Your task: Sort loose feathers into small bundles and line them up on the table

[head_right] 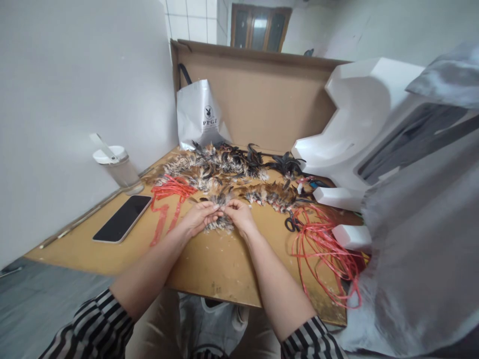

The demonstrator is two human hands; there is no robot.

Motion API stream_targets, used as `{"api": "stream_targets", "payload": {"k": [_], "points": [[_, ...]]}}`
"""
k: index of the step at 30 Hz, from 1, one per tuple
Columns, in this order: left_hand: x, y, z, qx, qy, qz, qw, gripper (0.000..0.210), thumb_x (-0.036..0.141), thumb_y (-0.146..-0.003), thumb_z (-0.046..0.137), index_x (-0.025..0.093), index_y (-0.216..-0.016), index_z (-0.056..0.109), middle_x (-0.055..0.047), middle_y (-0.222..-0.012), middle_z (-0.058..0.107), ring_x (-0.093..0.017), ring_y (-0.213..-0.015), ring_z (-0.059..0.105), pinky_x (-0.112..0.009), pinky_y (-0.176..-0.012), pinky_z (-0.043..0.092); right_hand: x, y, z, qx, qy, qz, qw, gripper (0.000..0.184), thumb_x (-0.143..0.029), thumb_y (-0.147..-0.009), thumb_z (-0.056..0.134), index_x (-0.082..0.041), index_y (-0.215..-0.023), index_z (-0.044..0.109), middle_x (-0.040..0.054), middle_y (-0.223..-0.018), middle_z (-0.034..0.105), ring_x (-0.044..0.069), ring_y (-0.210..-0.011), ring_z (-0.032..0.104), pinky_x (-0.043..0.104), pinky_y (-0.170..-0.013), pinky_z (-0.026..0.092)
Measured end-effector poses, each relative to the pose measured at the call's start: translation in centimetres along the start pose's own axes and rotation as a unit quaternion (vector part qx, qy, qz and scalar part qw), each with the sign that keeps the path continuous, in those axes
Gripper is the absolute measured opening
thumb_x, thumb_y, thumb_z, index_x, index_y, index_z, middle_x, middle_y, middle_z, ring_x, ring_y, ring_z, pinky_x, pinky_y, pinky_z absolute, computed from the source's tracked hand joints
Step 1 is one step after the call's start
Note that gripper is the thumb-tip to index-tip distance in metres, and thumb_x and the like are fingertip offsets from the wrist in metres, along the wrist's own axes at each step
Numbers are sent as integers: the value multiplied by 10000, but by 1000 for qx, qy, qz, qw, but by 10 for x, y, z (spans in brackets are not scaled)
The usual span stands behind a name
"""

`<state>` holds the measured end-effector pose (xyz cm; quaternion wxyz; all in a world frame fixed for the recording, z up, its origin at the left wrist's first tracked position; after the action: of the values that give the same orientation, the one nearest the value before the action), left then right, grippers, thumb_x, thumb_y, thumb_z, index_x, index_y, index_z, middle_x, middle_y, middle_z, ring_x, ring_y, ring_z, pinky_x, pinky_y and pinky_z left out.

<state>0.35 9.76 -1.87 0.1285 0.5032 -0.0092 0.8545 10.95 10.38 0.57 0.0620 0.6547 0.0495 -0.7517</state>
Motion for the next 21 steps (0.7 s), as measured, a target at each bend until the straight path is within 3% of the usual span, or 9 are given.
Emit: {"api": "stream_targets", "payload": {"k": [13,21], "points": [[2,2,1,6,-21,7,1000,136,180,-642,664,94,-707,582,-50,-593,630,-85,-561,597,-140,-522,463,9,0,8,-39,-80,29,996,288,-299,-515,719,-166,-645,499,-60,-469,504,43,-376,393,162,-366,249],[5,2,2,-7,4,12,1000,118,176,-660,648,86,-714,596,-54,-595,629,-78,-556,590,-131,-514,459,12,-1,5,-16,-115,57,992,291,-298,-484,734,-157,-625,522,-35,-477,536,60,-420,456,168,-394,321]]}}
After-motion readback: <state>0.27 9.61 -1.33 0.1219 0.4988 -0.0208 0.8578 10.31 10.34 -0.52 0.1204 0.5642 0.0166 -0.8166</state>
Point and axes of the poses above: each hand's wrist, its own y-axis away from the middle knuckle, its own z-axis out of the palm, x = y × z, the point moved 9 cm from there along -y, towards the middle knuckle
